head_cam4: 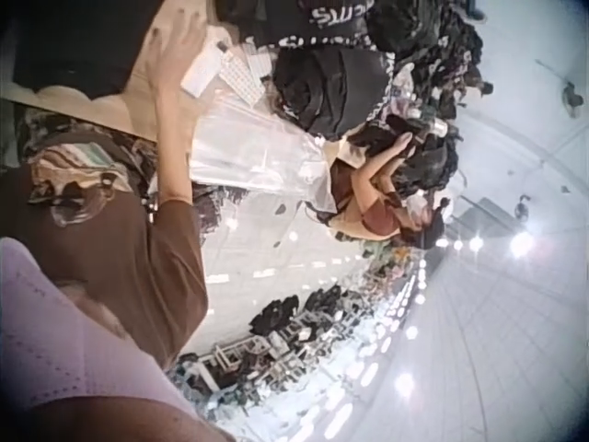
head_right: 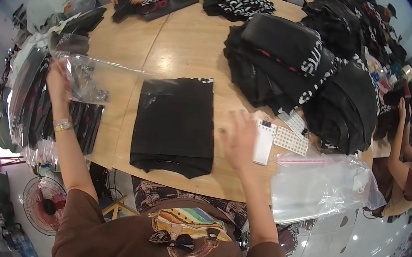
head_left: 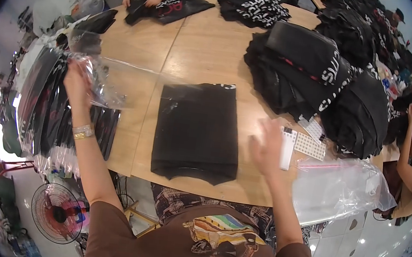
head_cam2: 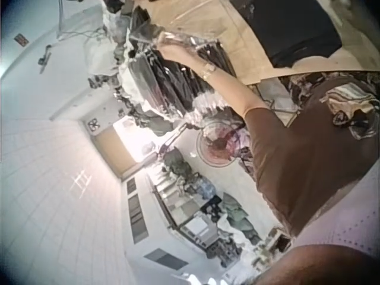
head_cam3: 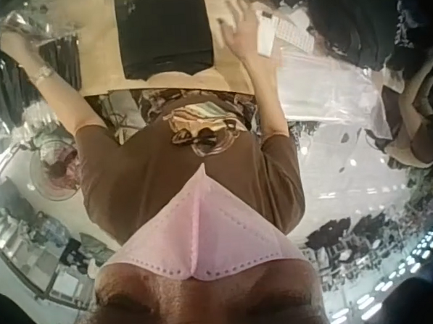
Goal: Fold black garments and place them into clear plastic bags at a factory table.
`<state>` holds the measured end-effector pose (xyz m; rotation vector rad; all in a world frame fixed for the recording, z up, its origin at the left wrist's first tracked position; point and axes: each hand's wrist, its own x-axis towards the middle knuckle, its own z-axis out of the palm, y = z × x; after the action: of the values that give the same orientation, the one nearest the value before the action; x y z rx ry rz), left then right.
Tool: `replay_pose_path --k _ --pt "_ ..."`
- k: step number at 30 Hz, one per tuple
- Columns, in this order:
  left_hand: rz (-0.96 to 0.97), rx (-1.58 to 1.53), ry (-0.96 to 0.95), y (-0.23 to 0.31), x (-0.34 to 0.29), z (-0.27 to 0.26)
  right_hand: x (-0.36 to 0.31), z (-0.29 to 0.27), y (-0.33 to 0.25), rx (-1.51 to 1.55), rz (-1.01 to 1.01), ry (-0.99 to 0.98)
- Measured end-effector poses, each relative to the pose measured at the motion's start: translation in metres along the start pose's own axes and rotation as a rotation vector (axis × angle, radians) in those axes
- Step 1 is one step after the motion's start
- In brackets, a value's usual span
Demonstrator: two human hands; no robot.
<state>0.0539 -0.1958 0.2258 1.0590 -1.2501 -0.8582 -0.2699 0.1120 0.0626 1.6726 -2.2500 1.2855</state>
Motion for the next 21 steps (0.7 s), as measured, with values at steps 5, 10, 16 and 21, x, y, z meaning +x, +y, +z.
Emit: replay_pose_path --k 5,10,16,21 --pt "0.409 0.348 0.035 0.040 0.006 0.002 -0.030 0.098 -0.046 -0.249 -0.252 -0.503" --pt "0.659 0.549 -0.347 0.001 -0.036 0.070 -0.049 0.103 -0.072 -0.296 -0.344 -0.678" --pt "0.661 0.625 -0.914 -0.083 -0.132 0.115 -0.069 0.082 -0.066 0.082 -0.135 -0.775" --pt "0.501 0.658 -1.109 -0.086 -0.210 0.087 -0.027 0.091 -0.027 1.415 1.021 -0.303"
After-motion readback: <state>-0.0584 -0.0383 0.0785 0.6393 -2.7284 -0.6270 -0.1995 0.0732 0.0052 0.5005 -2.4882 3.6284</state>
